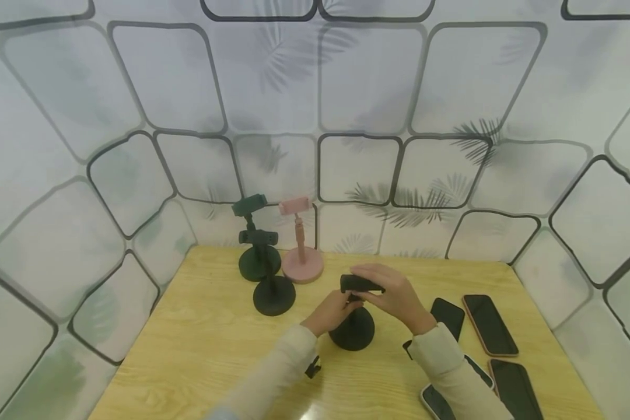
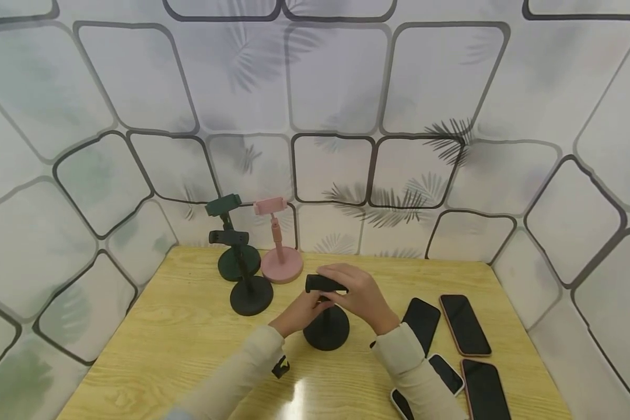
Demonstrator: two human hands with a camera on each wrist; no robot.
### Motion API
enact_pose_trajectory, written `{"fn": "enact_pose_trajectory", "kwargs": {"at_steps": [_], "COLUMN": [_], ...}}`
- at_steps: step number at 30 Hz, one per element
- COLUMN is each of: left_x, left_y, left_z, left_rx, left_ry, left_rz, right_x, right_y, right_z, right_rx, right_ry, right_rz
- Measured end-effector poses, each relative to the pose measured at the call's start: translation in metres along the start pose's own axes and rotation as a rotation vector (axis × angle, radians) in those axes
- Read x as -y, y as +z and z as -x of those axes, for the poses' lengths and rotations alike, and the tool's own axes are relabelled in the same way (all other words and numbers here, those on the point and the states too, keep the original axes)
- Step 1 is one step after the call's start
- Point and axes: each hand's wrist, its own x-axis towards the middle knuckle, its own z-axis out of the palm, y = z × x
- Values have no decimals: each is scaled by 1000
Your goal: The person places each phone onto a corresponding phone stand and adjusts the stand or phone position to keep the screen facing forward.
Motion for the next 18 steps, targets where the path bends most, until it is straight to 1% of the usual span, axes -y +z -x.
{"fn": "enact_pose_trajectory", "kwargs": {"at_steps": [4,8,12,14,18], "left_x": [1,3,5,6,6], "left_y": [5,10,12,12,15], "left_z": [-3,-4,-5,-6,-6], "left_rx": [-8,-27,-45,-51,-30], "left_ry": [-55,-92,-101,-93,-94], "left_rz": [46,78,103,110,123], "right_x": [-5,-10,-13,-15,-19], "right_y": [0,-2,-4,-4,-5], "right_z": [-4,-8,-16,-20,-22], "right_rx": [1,33,71,74,75], "right_ry": [-6,10,46,72,134], "right_rz": [19,23,-11,-31,-64]}}
